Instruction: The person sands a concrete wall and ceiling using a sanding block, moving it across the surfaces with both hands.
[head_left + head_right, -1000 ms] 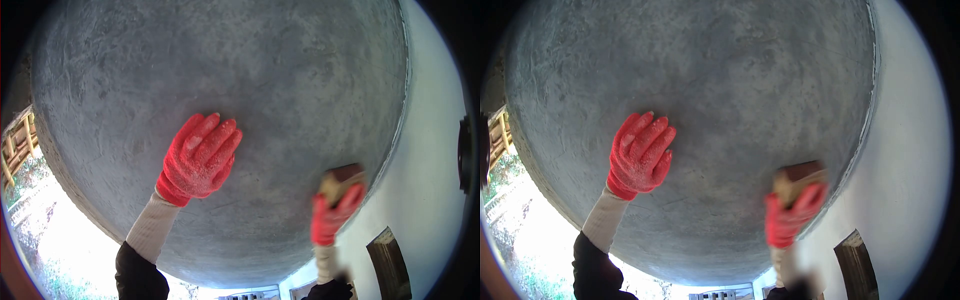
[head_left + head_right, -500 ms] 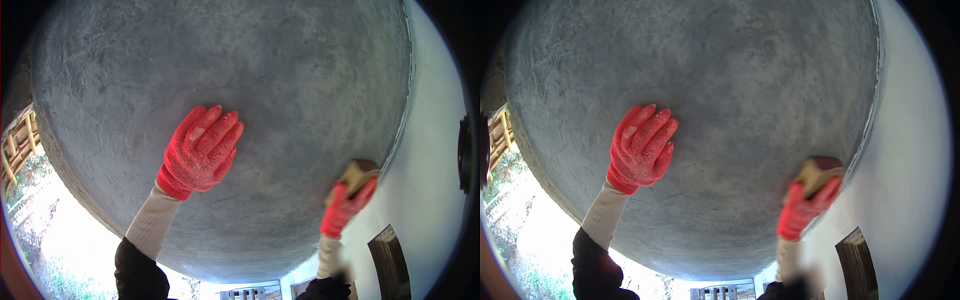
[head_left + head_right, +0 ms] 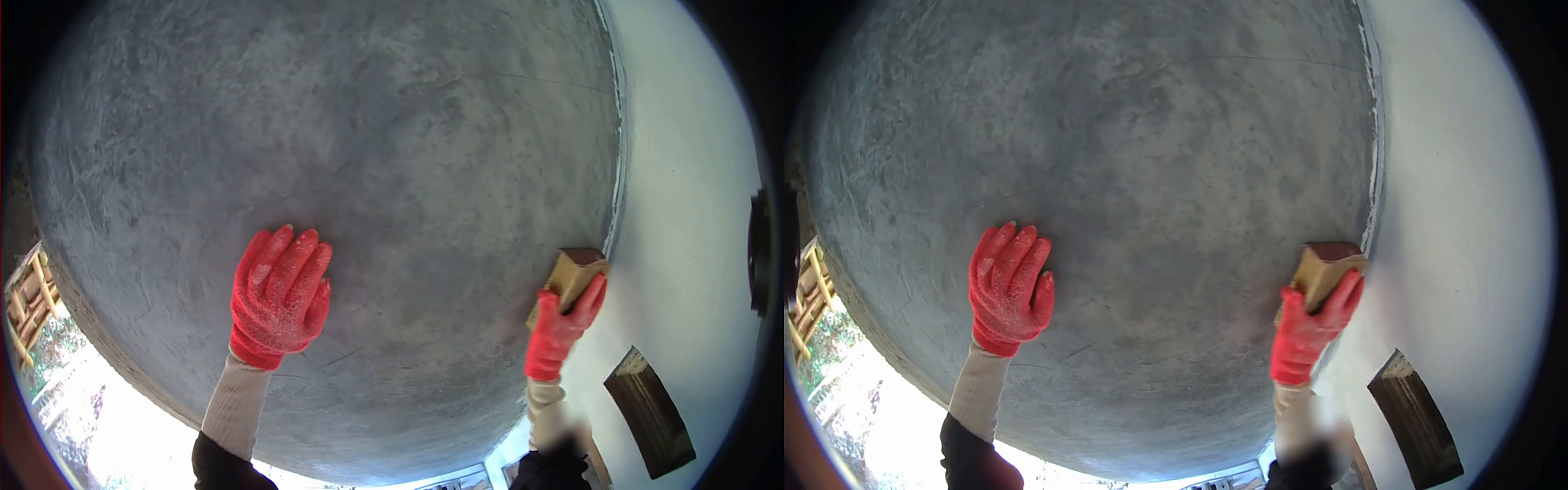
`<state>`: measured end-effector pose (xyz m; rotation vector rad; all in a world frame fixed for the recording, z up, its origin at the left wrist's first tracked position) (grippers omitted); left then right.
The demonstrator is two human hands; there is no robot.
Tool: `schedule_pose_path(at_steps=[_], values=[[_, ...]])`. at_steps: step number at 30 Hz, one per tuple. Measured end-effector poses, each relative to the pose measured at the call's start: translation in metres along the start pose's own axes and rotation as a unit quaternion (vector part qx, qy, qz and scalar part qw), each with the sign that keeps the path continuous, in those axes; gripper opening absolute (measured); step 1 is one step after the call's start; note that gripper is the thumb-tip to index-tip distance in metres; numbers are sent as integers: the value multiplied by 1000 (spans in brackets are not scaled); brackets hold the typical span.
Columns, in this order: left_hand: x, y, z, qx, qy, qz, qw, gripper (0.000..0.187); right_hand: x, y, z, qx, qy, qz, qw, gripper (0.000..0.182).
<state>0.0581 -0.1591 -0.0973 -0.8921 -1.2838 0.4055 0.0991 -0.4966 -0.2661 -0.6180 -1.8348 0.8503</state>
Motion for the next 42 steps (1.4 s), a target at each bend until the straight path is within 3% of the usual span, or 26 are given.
schedule_pose_path(at_steps=[1,3,6,11,13,16,18,20,21,23,24,26,27,29,31,33,35,39,41,42], values=[[-1,1,-1,2,5,0,1000,38,12,5,1,-10,33,11,999,94],[1,3,-4,17,5,5,1000,36,67,41,2,23,-27,158,987,86],[1,3,-4,39,-6,0,999,37,111,92,-6,197,-156,358,900,77],[-3,4,-4,40,-8,-30,999,37,68,27,1,122,-64,273,952,83],[-4,3,-5,31,-17,-46,998,36,18,-5,5,-16,2,99,995,96],[-1,7,-5,20,-21,-38,999,36,12,-1,4,-20,65,53,996,105],[-1,8,-7,37,-34,-42,998,36,63,27,12,-2,-27,145,989,97],[-3,8,-6,45,-34,-41,998,36,103,71,5,135,-92,290,943,90],[-2,6,-6,45,-38,-41,997,36,100,72,5,133,-89,285,945,90],[-1,7,-6,48,-36,-53,997,37,105,81,0,215,-190,340,895,86],[-2,8,-7,48,-39,-54,997,37,99,71,2,210,-186,341,897,86],[-3,9,-6,39,-39,-60,997,37,67,21,15,92,-56,216,970,88],[-2,9,-8,39,-40,-62,996,37,57,13,11,87,-53,217,971,88],[-2,7,-8,39,-43,-58,997,37,17,-6,15,-25,-3,46,999,84],[-4,8,-6,47,-45,-50,997,36,35,4,17,-53,20,70,996,82],[-4,8,-8,49,-48,-56,996,35,79,29,16,56,-95,146,983,75],[-4,8,-9,57,-47,-57,996,35,113,77,-5,236,-145,278,920,73],[-2,10,-8,59,-51,-64,995,35,111,67,-3,205,-195,308,908,71],[-1,11,-6,61,-48,-62,995,36,77,29,8,135,-89,204,965,74],[-1,11,-9,68,-42,-58,995,36,67,20,8,130,-85,207,966,74]])
Point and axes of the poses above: each hand's wrist, its own y-axis away from the middle knuckle, its own z-axis out of the back of the hand, x = y × z, the point moved 7 cm from there along -y, towards the middle knuckle, and after that the axes turned 9 degrees about -x, right-handed, at the moved point
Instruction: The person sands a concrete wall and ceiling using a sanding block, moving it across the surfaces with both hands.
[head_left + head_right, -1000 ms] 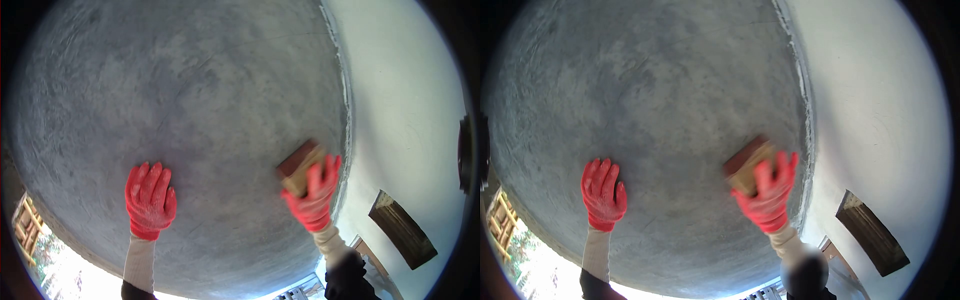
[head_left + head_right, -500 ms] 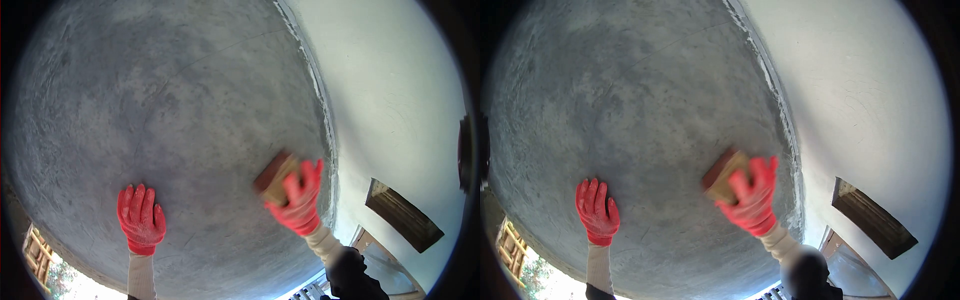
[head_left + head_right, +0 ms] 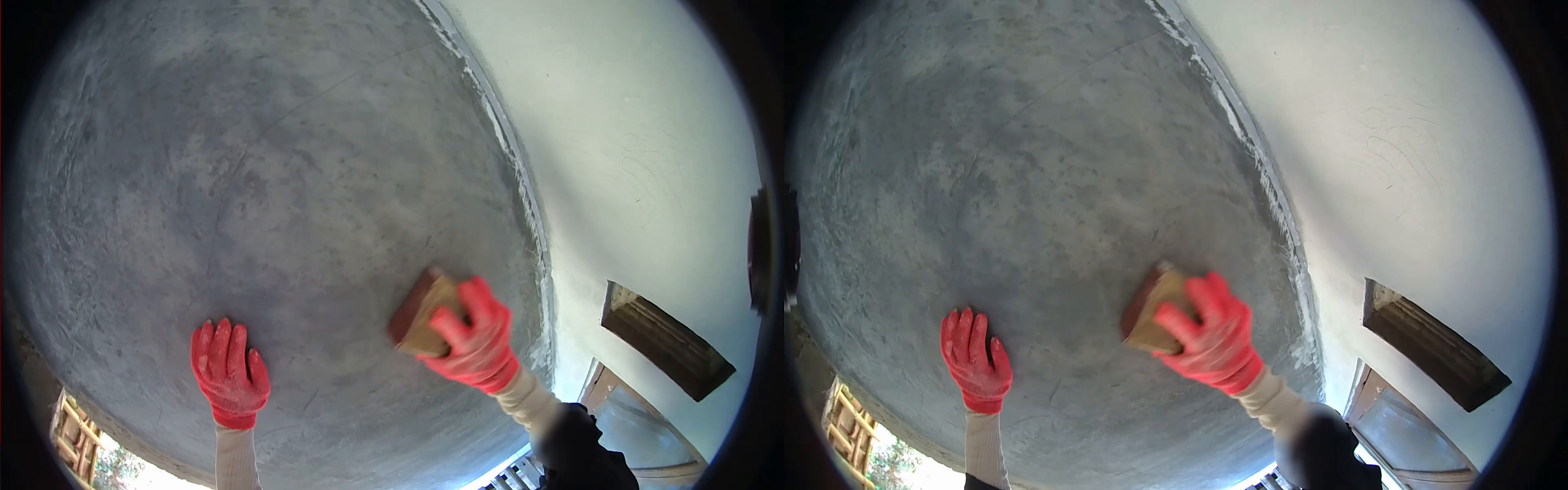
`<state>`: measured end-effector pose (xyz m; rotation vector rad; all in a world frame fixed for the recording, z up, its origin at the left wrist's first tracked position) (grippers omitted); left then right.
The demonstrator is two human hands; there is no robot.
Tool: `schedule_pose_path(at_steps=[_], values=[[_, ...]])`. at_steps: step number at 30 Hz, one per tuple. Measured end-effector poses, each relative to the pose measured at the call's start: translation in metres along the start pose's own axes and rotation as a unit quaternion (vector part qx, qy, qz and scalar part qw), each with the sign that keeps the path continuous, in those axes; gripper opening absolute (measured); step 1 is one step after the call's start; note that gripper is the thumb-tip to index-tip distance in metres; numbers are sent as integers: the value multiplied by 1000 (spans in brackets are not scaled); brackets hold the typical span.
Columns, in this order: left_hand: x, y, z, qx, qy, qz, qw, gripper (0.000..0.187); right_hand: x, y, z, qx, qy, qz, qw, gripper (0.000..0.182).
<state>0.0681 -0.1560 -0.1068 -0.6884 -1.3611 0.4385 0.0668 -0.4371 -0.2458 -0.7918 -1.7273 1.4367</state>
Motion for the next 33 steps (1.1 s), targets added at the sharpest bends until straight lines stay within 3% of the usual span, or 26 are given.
schedule_pose_path(at_steps=[2,6,8,12,18,19,21,22,26,28,31,33], values=[[1,-1,0,-12,-6,6,1000,36,-29,-1,19,-81,61,-80,992,73],[0,0,0,0,-14,6,1000,38,5,-3,6,-76,24,-78,994,72],[1,0,-1,6,-13,0,1000,38,40,6,-21,31,-77,48,995,69],[0,0,-1,5,-10,-3,1000,39,43,14,-24,34,-112,65,991,70],[-1,1,-1,0,-23,-7,1000,38,-21,6,15,-91,47,-48,994,71],[-3,2,-2,3,-20,-7,1000,38,-16,5,13,-88,48,-50,994,71],[-2,0,0,3,-29,0,1000,37,1,5,-5,10,13,-45,999,69],[-1,-1,0,8,-32,-2,999,37,21,1,-9,58,9,3,998,71],[-2,-1,0,12,-17,-12,1000,37,35,20,-24,30,-84,80,993,73],[1,0,0,10,-17,-11,1000,37,2,10,-1,-33,-22,-18,999,76],[-1,1,-2,3,-12,-11,1000,37,-29,2,15,-108,66,-84,988,76],[-2,1,1,-2,-27,-6,1000,38,-16,-4,15,-104,86,-87,987,75]])
Point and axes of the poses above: each hand's wrist, its own y-axis away from the middle knuckle, its own z-axis out of the back of the hand, x = y × z, the point moved 7 cm from there along -y, towards the middle knuckle, and after that the axes turned 9 degrees about -x, right-handed, at the moved point
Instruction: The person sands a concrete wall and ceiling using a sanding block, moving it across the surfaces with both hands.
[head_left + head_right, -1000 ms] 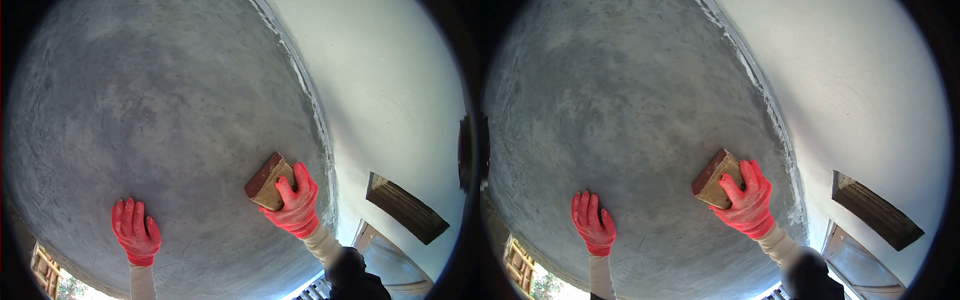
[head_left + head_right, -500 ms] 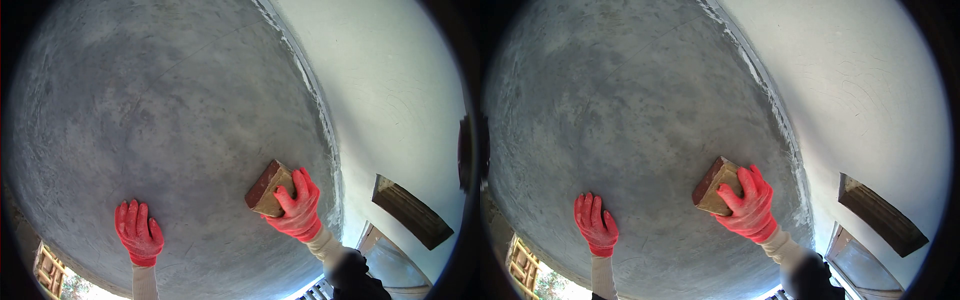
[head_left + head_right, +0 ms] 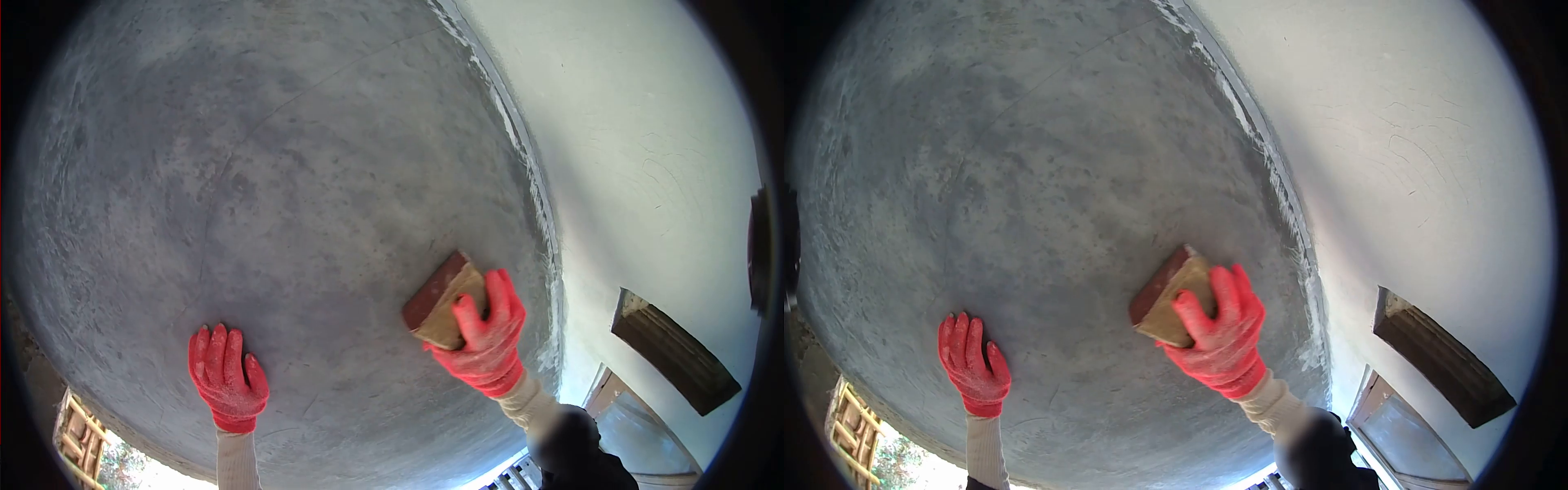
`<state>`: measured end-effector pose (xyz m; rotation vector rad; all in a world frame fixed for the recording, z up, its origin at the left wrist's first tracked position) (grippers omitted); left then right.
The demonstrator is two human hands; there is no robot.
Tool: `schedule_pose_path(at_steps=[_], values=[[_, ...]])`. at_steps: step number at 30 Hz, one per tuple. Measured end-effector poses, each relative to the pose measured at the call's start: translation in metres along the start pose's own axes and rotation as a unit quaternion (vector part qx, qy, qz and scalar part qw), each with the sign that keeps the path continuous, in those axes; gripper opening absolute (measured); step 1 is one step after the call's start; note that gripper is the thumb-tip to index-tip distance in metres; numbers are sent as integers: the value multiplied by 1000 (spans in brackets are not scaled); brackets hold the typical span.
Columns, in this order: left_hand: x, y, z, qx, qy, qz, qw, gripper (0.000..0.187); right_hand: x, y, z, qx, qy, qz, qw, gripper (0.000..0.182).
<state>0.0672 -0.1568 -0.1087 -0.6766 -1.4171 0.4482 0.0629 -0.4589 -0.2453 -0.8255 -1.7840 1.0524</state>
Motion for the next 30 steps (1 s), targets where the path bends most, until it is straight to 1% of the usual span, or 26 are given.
schedule_pose_path(at_steps=[2,3,4,6,7,9,10,11,12,14,15,17,18,19,20,22,23,25,27,28,30], values=[[-1,-1,0,7,1,-1,1000,38,25,3,-10,84,-54,33,994,70],[0,-1,0,9,3,-4,1000,38,42,9,-13,106,-65,96,988,64],[-1,0,0,12,3,-6,1000,38,42,20,-15,107,-66,93,988,64],[0,-1,0,2,13,-5,1000,37,54,47,-25,144,-170,190,956,66],[0,-2,0,-3,10,-5,1000,37,49,37,-19,140,-170,193,956,66],[0,0,-1,9,13,-7,1000,37,13,0,-12,158,-98,89,978,77],[2,0,0,6,11,-5,1000,37,-4,-13,-7,65,-71,40,995,86],[1,1,0,7,11,-6,1000,38,-20,-22,-2,-27,-43,-11,999,95],[0,1,-1,10,12,-7,1000,38,-27,-29,-10,-25,-42,-9,999,95],[-1,1,-2,11,13,-2,1000,38,-45,-40,-12,-61,44,-72,995,105],[0,0,-1,12,12,-3,1000,39,-26,-39,-10,-44,54,-43,997,102],[0,0,-2,12,11,-3,1000,39,20,-22,-6,25,-44,11,999,77],[0,0,-1,12,15,-3,1000,39,44,3,-17,116,-80,78,987,60],[-1,0,-1,16,17,-1,1000,39,61,32,-27,207,-114,145,961,43],[-2,-1,0,3,20,-1,1000,38,59,44,-26,209,-113,145,960,43],[0,-2,1,-16,18,-4,1000,37,63,63,-21,220,-198,241,924,23],[0,-2,1,-10,17,-3,1000,37,47,47,-19,239,-168,221,930,31],[1,-1,0,-6,16,1,1000,37,3,3,-4,135,-76,106,982,60],[0,1,0,0,15,1,1000,38,-37,-25,1,-19,4,1,1000,94],[0,1,-1,4,17,4,1000,38,-47,-31,-7,-14,4,1,1000,94],[0,0,0,1,14,6,1000,38,-73,-33,-13,-28,75,-97,992,105]])
Point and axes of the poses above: each hand's wrist, its own y-axis away from the middle knuckle, its own z-axis out of the back of the hand, x = y × z, the point moved 7 cm from there along -y, towards the middle knuckle, and after that the axes turned 9 degrees about -x, right-handed, at the moved point
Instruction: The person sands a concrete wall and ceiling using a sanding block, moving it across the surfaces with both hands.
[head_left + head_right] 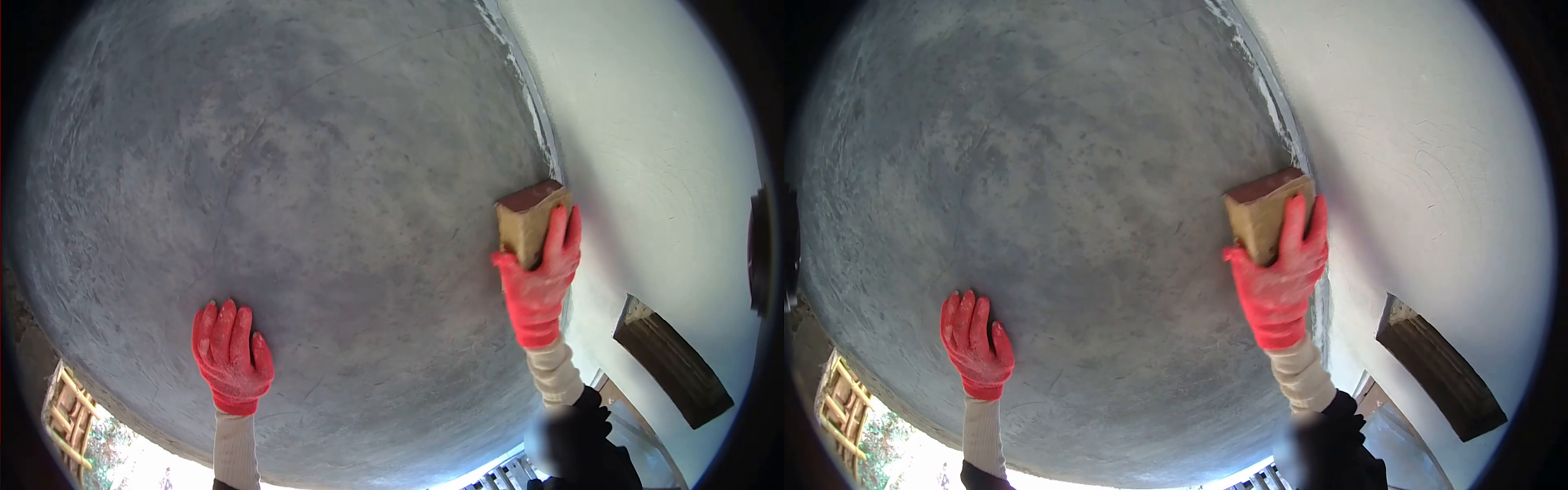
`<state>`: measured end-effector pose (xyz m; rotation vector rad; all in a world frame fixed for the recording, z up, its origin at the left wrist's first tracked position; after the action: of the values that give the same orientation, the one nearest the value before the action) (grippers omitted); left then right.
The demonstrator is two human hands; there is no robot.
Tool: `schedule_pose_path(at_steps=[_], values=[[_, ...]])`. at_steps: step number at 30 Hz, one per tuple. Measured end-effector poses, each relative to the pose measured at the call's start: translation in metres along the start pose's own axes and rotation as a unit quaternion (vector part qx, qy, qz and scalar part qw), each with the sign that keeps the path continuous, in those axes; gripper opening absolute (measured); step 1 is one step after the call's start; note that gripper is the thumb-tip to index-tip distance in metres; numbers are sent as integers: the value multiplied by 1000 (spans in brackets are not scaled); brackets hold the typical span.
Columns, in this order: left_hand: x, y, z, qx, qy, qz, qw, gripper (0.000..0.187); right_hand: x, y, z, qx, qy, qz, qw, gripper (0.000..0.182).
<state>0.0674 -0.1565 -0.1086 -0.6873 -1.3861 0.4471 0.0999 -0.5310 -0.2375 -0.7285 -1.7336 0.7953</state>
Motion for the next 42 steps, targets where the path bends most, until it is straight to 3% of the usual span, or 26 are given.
schedule_pose_path(at_steps=[1,3,5,8,9,11,13,16,19,21,24,25,27,29,32,35,37,40,41,42], values=[[0,0,0,4,1,1,1000,38,23,16,10,-3,24,105,994,101],[0,-2,0,-5,-2,-1,1000,37,57,57,28,39,-68,117,990,74],[-1,-1,2,-2,4,-4,1000,36,78,115,25,233,-158,277,919,45],[0,-2,0,-11,0,-7,1000,36,87,103,21,248,-202,350,881,32],[0,-1,0,-7,-1,-6,1000,36,80,79,18,283,-155,329,887,42],[-1,-1,0,-11,1,-5,1000,36,58,26,18,103,-99,194,971,70],[-1,-1,0,-12,2,0,1000,36,32,-13,6,10,-66,88,994,101],[-1,0,2,-11,0,5,1000,36,26,-12,2,-15,-24,86,996,111],[1,-1,0,-6,-2,6,1000,36,65,59,23,116,-98,131,980,67],[0,-1,0,-12,3,8,1000,36,80,126,24,291,-221,314,877,34],[1,0,0,-13,8,10,1000,36,81,115,21,288,-231,390,843,20],[1,0,0,-11,8,10,1000,36,76,89,15,330,-156,358,860,35],[0,0,0,-15,2,5,1000,36,59,26,20,116,-125,217,961,69],[0,-1,0,-15,3,8,1000,36,35,-12,6,30,-107,90,990,100],[0,0,1,-2,7,7,1000,38,36,-18,1,-5,-55,104,993,112],[1,-3,0,4,7,-1,1000,40,68,51,22,78,-120,162,976,74],[-2,-2,0,2,7,-1,1000,40,83,108,18,294,-179,315,885,49],[0,-4,2,-14,10,3,1000,37,88,96,19,287,-225,371,854,38],[0,-2,1,-9,13,0,1000,38,81,72,17,286,-187,358,869,50],[0,-1,0,-6,16,-2,1000,40,70,48,17,195,-151,291,924,63]])
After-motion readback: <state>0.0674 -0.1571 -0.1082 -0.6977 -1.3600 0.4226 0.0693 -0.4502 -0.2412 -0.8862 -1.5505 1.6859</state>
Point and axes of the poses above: each hand's wrist, its own y-axis away from the middle knuckle, its own z-axis out of the back of the hand, x = y × z, the point moved 7 cm from there along -y, towards the middle knuckle, and after that the axes turned 9 degrees about -x, right-handed, at the moved point
